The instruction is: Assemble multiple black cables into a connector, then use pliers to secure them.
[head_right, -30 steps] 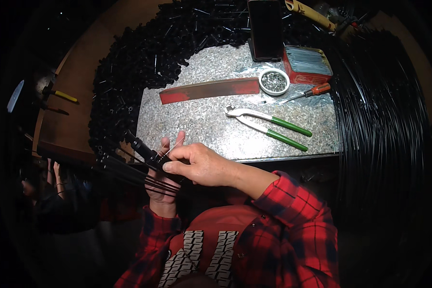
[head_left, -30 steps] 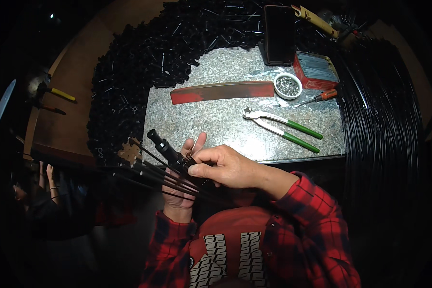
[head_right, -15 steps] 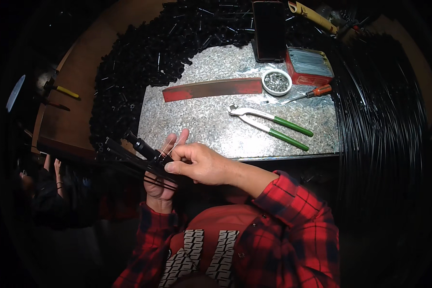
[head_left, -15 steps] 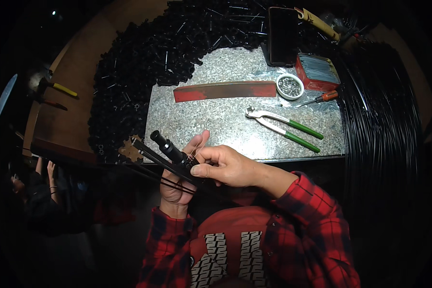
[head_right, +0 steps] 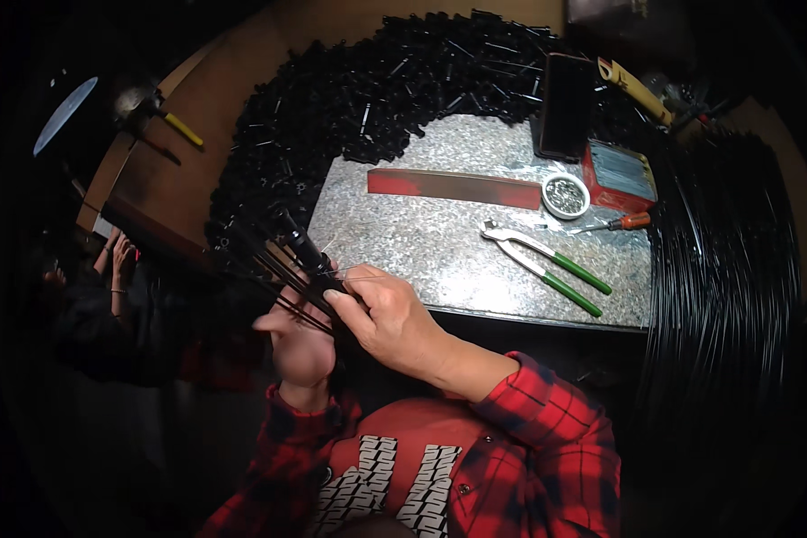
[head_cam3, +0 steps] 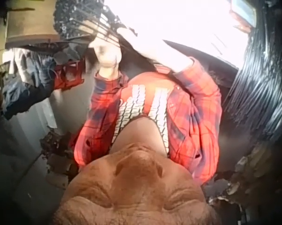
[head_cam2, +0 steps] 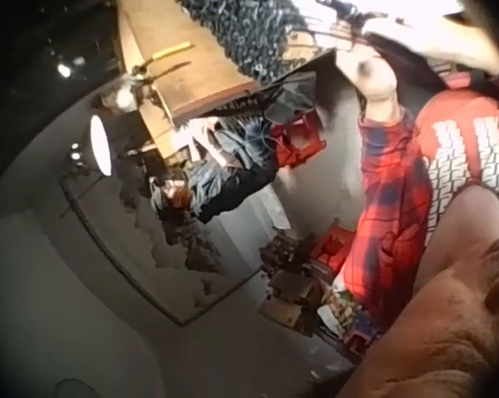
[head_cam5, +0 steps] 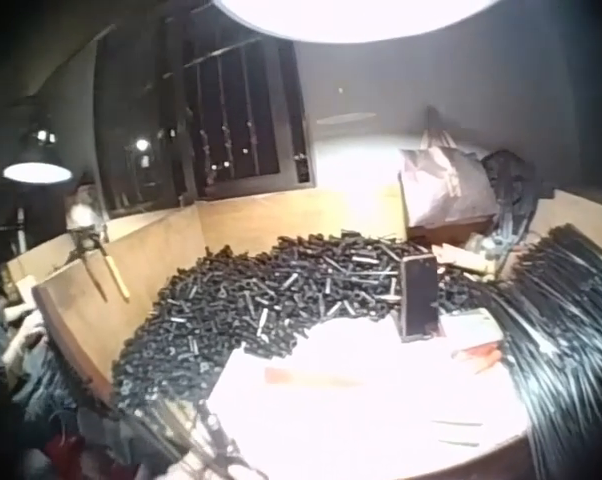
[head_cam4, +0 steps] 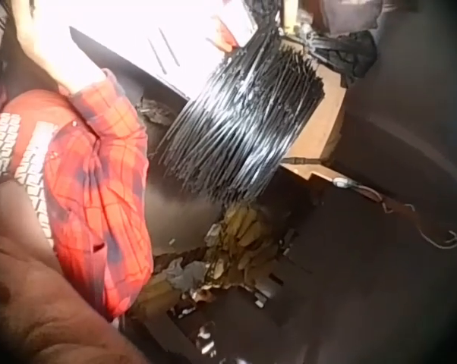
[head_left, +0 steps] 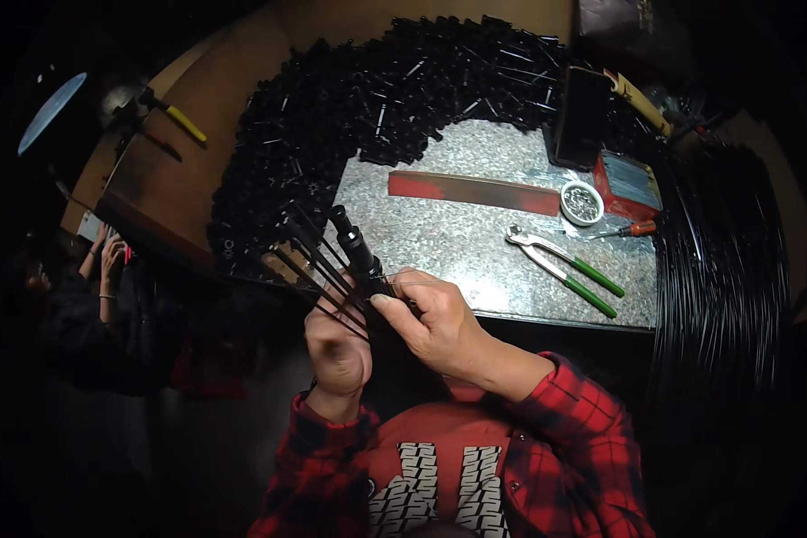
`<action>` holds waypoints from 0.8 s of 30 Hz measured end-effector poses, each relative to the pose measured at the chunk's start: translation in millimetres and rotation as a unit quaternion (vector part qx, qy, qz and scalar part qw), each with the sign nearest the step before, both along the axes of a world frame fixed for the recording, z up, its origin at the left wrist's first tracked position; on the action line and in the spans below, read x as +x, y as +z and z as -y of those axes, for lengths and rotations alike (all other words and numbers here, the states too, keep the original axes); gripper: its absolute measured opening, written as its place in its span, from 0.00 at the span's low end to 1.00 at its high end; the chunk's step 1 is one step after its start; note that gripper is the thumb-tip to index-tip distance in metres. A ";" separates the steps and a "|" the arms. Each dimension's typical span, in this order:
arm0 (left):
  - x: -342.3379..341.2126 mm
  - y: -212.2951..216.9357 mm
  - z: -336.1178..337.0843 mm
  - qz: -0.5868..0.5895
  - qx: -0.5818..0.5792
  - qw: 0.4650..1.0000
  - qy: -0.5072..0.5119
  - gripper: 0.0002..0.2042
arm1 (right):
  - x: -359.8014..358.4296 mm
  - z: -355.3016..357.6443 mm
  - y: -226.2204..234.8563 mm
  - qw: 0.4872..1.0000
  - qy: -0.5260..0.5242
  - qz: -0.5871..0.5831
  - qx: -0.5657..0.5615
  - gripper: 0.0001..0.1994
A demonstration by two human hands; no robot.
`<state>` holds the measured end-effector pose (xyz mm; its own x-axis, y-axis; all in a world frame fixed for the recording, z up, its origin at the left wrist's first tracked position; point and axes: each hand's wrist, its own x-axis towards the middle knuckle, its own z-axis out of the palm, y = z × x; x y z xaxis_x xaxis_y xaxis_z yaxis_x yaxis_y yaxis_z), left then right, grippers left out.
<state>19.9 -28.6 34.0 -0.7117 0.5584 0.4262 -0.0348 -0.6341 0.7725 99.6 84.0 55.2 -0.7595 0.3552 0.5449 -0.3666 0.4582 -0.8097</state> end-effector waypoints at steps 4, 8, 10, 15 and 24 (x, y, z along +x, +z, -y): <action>-1.6 21.1 9.7 -0.019 -0.172 0.975 0.137 0.05 | -4.6 5.9 -2.2 1.000 0.003 0.002 0.010 0.11; -6.8 27.5 21.7 -0.032 -0.207 0.968 0.140 0.03 | -7.3 6.5 -2.4 0.998 0.036 0.035 0.029 0.11; -5.3 32.4 23.3 -0.071 -0.245 0.952 0.168 0.04 | -7.8 8.0 -4.7 0.998 0.049 0.026 0.037 0.11; -11.9 17.4 25.1 -0.034 -0.204 0.965 0.163 0.06 | -7.0 11.1 -8.6 0.997 0.059 0.025 0.040 0.12; -16.1 15.2 26.7 0.006 -0.115 0.988 0.108 0.07 | -7.5 6.4 -7.1 0.993 0.076 0.090 -0.009 0.14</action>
